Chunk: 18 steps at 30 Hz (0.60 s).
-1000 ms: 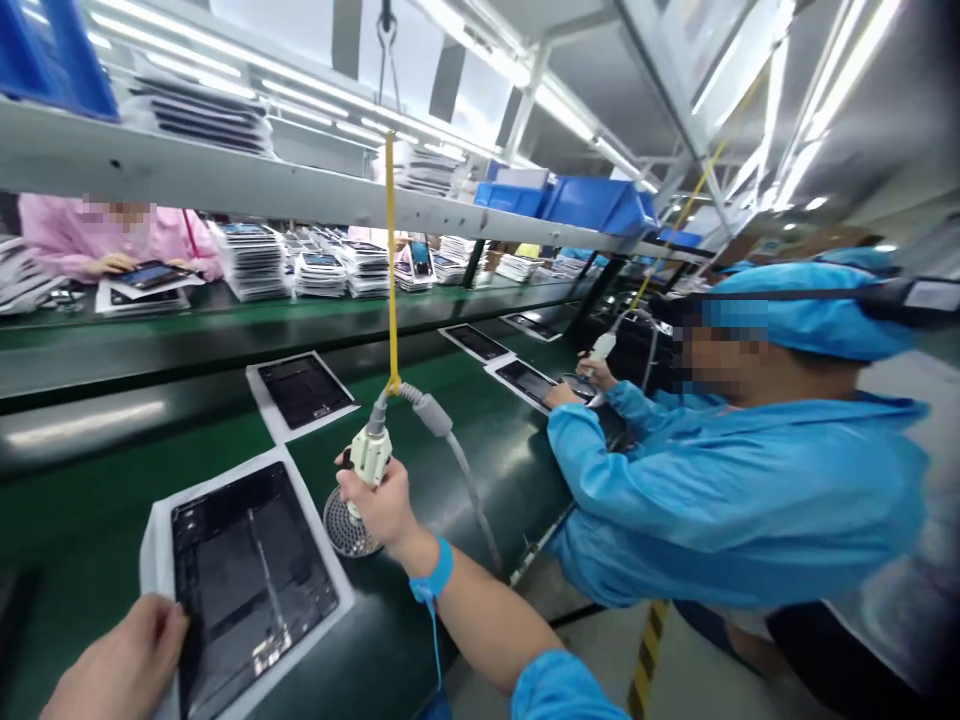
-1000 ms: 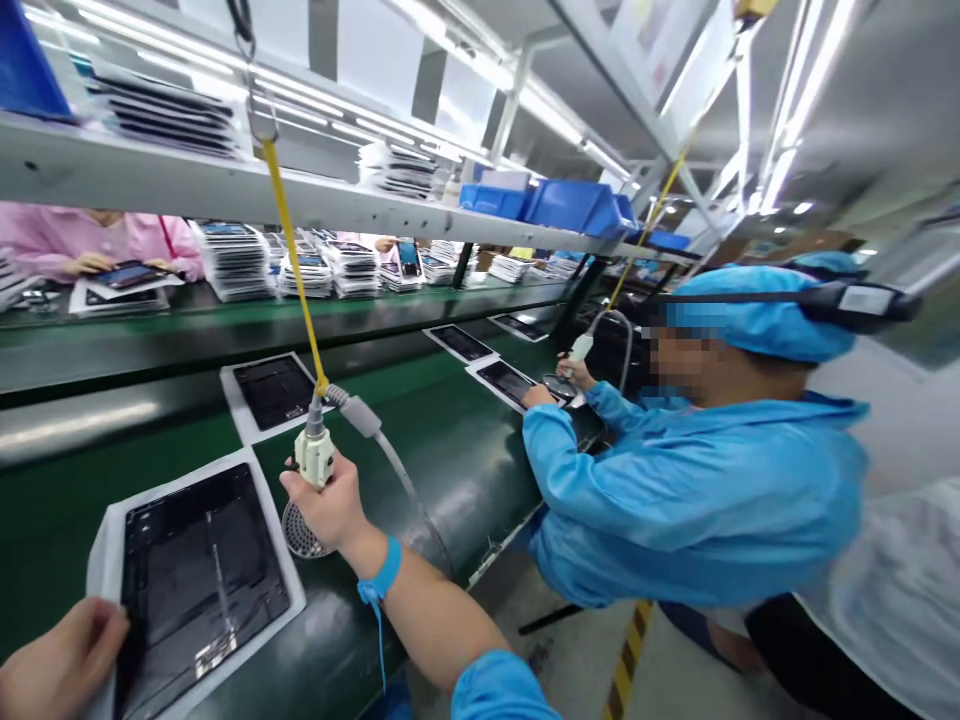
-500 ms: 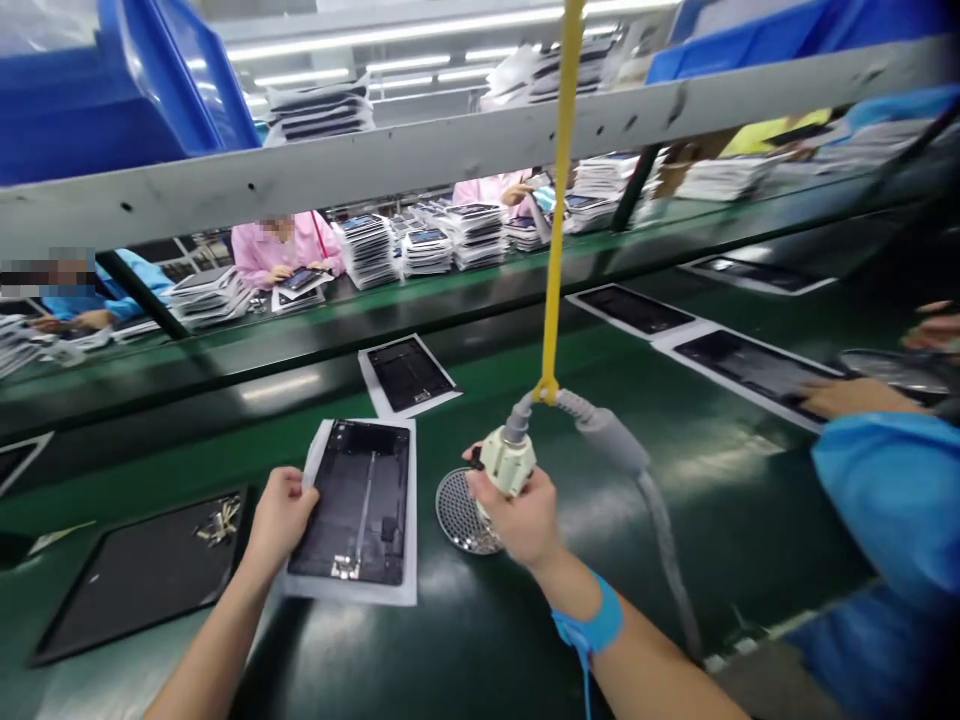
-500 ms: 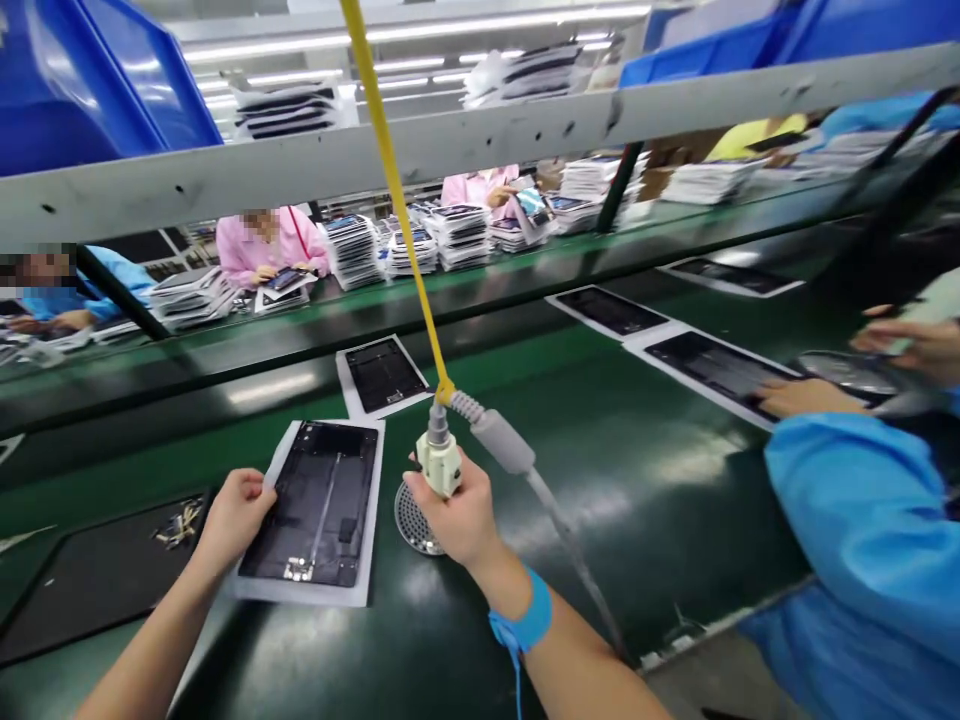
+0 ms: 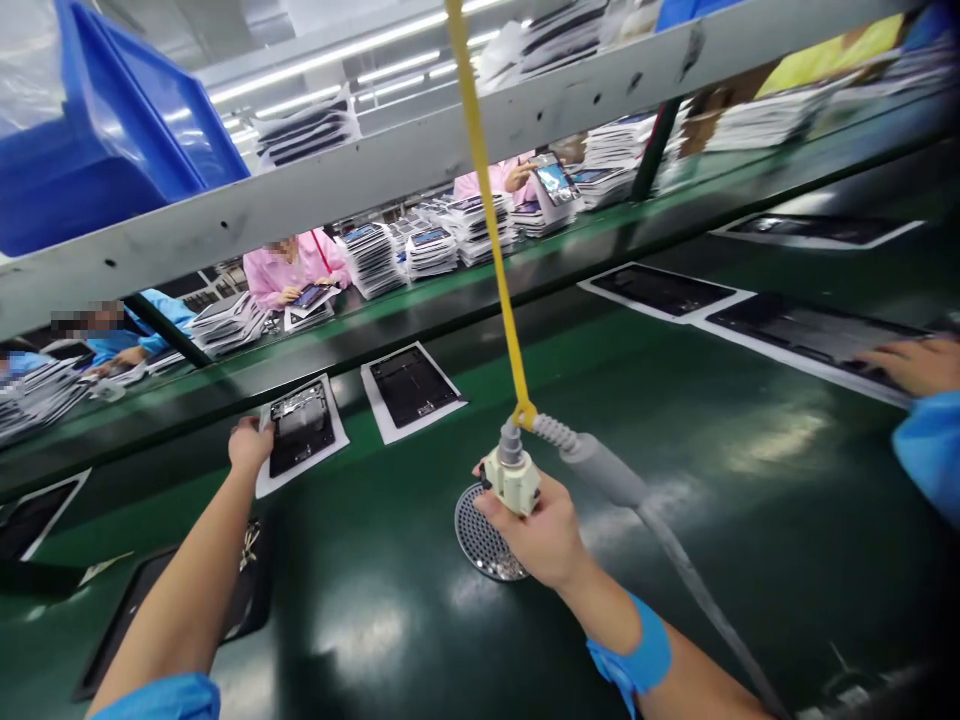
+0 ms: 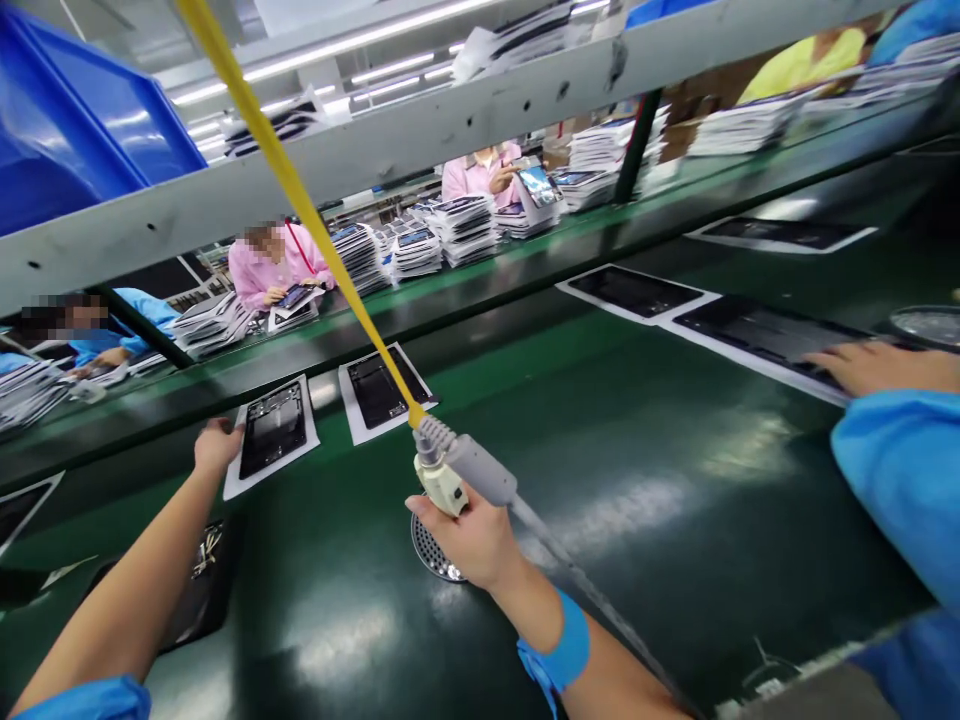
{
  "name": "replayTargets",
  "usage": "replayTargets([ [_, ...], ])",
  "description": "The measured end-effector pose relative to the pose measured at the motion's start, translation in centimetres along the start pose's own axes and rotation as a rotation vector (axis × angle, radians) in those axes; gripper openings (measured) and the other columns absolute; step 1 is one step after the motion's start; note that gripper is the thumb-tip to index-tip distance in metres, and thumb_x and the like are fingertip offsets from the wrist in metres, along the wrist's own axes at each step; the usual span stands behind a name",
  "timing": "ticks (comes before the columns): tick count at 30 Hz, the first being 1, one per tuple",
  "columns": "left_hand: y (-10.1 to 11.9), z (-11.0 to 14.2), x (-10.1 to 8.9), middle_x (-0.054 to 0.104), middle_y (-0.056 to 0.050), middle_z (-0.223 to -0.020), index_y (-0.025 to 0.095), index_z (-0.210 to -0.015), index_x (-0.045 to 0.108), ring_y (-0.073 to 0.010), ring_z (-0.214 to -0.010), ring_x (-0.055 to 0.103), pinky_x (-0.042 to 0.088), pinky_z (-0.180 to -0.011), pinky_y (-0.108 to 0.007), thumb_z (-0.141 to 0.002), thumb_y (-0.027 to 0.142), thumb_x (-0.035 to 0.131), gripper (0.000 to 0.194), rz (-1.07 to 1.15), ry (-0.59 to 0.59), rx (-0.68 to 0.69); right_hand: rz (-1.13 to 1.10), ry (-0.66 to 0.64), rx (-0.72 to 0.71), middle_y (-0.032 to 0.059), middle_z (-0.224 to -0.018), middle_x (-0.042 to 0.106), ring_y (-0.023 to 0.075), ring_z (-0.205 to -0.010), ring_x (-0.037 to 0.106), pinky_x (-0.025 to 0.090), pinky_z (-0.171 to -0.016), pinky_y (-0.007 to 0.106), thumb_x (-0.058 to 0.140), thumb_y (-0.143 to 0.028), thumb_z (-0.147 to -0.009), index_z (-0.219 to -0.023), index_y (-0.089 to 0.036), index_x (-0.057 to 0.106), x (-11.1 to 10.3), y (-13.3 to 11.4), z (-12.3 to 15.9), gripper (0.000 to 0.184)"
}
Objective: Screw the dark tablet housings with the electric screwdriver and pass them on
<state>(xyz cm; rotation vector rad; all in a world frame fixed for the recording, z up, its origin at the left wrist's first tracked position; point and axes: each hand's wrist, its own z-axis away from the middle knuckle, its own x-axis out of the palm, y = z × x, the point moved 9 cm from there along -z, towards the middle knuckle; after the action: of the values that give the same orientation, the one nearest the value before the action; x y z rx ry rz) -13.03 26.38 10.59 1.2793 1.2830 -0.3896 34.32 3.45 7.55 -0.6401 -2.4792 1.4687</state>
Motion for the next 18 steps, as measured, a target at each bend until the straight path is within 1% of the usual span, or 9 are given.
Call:
replayTargets([
  [1, 1.8, 0.6, 1.0, 0.073, -0.024, -0.109, 0.011, -0.102, 0.066, -0.0399, -0.112, 0.068, 0.052, -0.097, -0.048, -0.082, 0.025, 0.064, 0.025, -0.08, -0.046, 0.084, 0.007, 0.009, -0.001, 0.0101, -0.083, 0.08, 0.0292, -0.081, 0.078, 0.065, -0.07, 0.035, 0.077, -0.056, -0.082, -0.083, -0.023, 0.077, 0.0, -0.1, 0.0, 0.033],
  [3, 6.3, 3.2, 4.4, 0.073, -0.021, -0.117, 0.012, -0.107, 0.07, -0.0364, -0.117, 0.067, 0.05, -0.103, -0.045, -0.087, 0.026, 0.061, 0.026, -0.178, -0.204, 0.308, 0.014, 0.014, -0.019, 0.0101, -0.085, 0.081, 0.0289, -0.081, 0.078, 0.066, -0.073, 0.036, 0.077, -0.057, -0.083, -0.083, -0.023, 0.077, -0.1, -0.4, 0.0, 0.034],
  [4, 8.6, 5.2, 6.2, 0.075, -0.016, -0.117, 0.016, -0.107, 0.072, -0.0316, -0.117, 0.068, 0.05, -0.105, -0.039, -0.087, 0.025, 0.062, 0.024, -0.171, -0.287, 0.41, 0.016, 0.014, -0.032, 0.0099, -0.086, 0.081, 0.0282, -0.081, 0.078, 0.066, -0.074, 0.037, 0.077, -0.057, -0.083, -0.085, -0.023, 0.078, -0.1, -0.5, -0.1, 0.034],
  [6, 13.9, 10.4, 10.1, 0.073, -0.011, -0.123, 0.02, -0.112, 0.074, -0.0258, -0.12, 0.067, 0.048, -0.109, -0.034, -0.09, 0.024, 0.061, 0.026, -0.184, -0.477, 0.739, 0.025, 0.011, -0.049, 0.0096, -0.087, 0.081, 0.0271, -0.08, 0.078, 0.066, -0.076, 0.036, 0.077, -0.055, -0.083, -0.086, -0.023, 0.078, -0.2, -0.6, -0.2, 0.033],
  [7, 15.9, 12.8, 11.5, 0.072, -0.011, -0.126, 0.02, -0.115, 0.074, -0.0245, -0.12, 0.067, 0.048, -0.109, -0.033, -0.092, 0.024, 0.06, 0.027, -0.215, -0.523, 0.865, 0.027, 0.009, -0.052, 0.0094, -0.087, 0.081, 0.0267, -0.078, 0.078, 0.066, -0.075, 0.036, 0.077, -0.054, -0.083, -0.086, -0.022, 0.078, -0.2, -0.6, -0.2, 0.032],
  [9, 18.8, 16.4, 13.9, 0.07, -0.013, -0.127, 0.019, -0.119, 0.073, -0.024, -0.119, 0.068, 0.051, -0.107, -0.033, -0.095, 0.023, 0.058, 0.028, -0.348, -0.56, 1.019, 0.029, 0.005, -0.04, 0.0091, -0.085, 0.081, 0.0264, -0.076, 0.078, 0.065, -0.071, 0.034, 0.077, -0.053, -0.083, -0.084, -0.022, 0.077, -0.1, -0.4, -0.3, 0.031],
  [11, 20.3, 18.1, 15.6, 0.07, -0.016, -0.123, 0.017, -0.117, 0.072, -0.0256, -0.116, 0.069, 0.053, -0.103, -0.035, -0.096, 0.02, 0.057, 0.027, -0.471, -0.557, 1.06, 0.028, 0.01, -0.007, 0.0087, -0.081, 0.08, 0.0274, -0.076, 0.077, 0.064, -0.067, 0.034, 0.077, -0.053, -0.083, -0.083, -0.023, 0.076, -0.1, -0.2, -0.3, 0.03],
  [13, 21.1, 18.7, 16.5, 0.07, -0.018, -0.119, 0.014, -0.116, 0.071, -0.0279, -0.114, 0.069, 0.055, -0.099, -0.038, -0.096, 0.015, 0.053, 0.027, -0.531, -0.546, 1.057, 0.025, 0.019, 0.023, 0.0083, -0.077, 0.078, 0.0288, -0.078, 0.077, 0.063, -0.065, 0.034, 0.077, -0.053, -0.082, -0.083, -0.024, 0.076, 0.0, 0.0, -0.3, 0.03],
  [18, 22.1, 18.1, 17.0, 0.071, -0.021, -0.115, 0.009, -0.115, 0.068, -0.0288, -0.109, 0.071, 0.055, -0.095, -0.039, -0.091, 0.004, 0.046, 0.033, -0.59, -0.55, 1.049, 0.023, -0.031, 0.008, 0.0077, -0.076, 0.077, 0.0267, -0.078, 0.076, 0.061, -0.063, 0.031, 0.075, -0.049, -0.083, -0.08, -0.023, 0.073, 0.6, 0.2, -0.5, 0.027],
])
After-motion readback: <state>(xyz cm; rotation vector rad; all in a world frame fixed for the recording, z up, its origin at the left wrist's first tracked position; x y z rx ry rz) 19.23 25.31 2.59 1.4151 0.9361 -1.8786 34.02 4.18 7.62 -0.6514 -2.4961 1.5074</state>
